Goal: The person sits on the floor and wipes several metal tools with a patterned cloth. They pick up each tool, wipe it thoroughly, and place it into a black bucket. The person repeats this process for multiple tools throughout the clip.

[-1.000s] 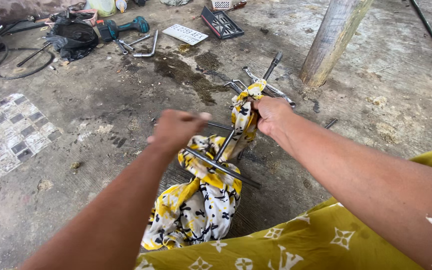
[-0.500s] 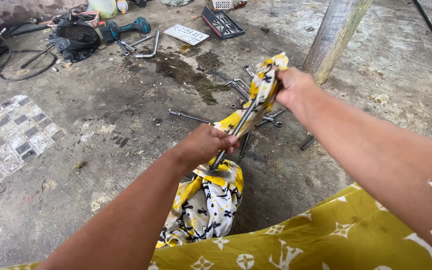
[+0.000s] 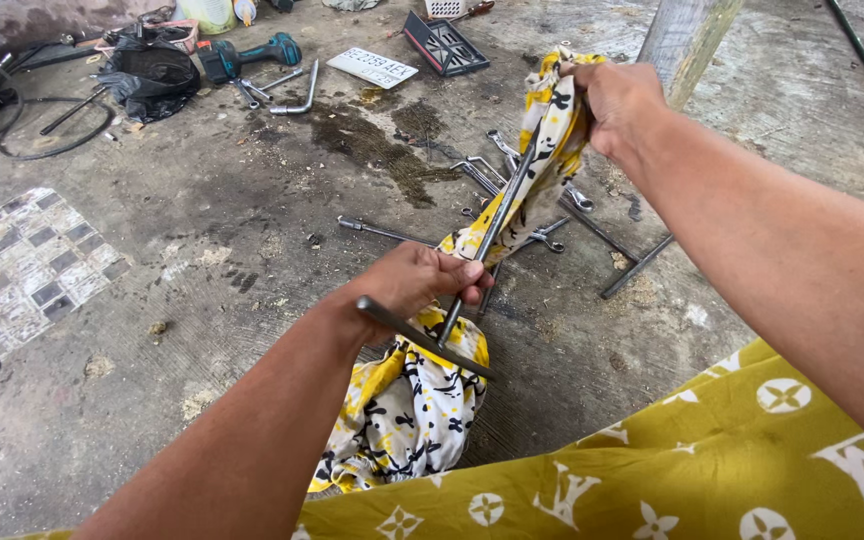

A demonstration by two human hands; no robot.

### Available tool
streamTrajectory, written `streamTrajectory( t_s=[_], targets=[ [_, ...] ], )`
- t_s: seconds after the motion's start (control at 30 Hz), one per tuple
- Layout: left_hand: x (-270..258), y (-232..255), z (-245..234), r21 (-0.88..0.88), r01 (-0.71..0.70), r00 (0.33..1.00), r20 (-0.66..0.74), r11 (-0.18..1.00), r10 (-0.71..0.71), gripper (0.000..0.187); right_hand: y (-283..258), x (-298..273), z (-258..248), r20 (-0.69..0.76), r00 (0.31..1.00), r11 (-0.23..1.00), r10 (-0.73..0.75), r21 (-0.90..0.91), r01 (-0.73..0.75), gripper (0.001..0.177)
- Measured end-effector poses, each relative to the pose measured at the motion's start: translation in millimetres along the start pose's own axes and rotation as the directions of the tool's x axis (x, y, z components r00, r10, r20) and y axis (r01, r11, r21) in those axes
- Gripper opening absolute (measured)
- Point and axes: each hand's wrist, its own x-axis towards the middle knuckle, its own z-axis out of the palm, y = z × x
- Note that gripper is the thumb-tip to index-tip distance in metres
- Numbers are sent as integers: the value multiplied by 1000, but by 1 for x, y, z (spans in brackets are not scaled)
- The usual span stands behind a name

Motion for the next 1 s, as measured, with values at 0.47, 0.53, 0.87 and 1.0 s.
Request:
streamTrajectory(
  t_s=[0.47, 0.53, 0.87, 1.0],
  targets=[
    [18, -2, -7, 77, 27, 971, -239, 997, -8, 29, 60, -24, 28, 265, 949, 936, 169, 260, -239, 21],
    [21, -4, -13, 60, 22, 957, -290, 998, -3, 30, 87, -32, 32, 411, 902, 958, 135, 178, -225, 18],
    [16, -5, -10, -99, 0, 997, -81, 995, -8, 24, 47, -8, 29, 197, 953, 902, 232, 323, -286, 24],
    [9, -1, 7, -332, 129, 991, 76, 934, -110, 26, 31, 2, 17, 212, 968, 886, 135, 411, -214, 26]
  ],
)
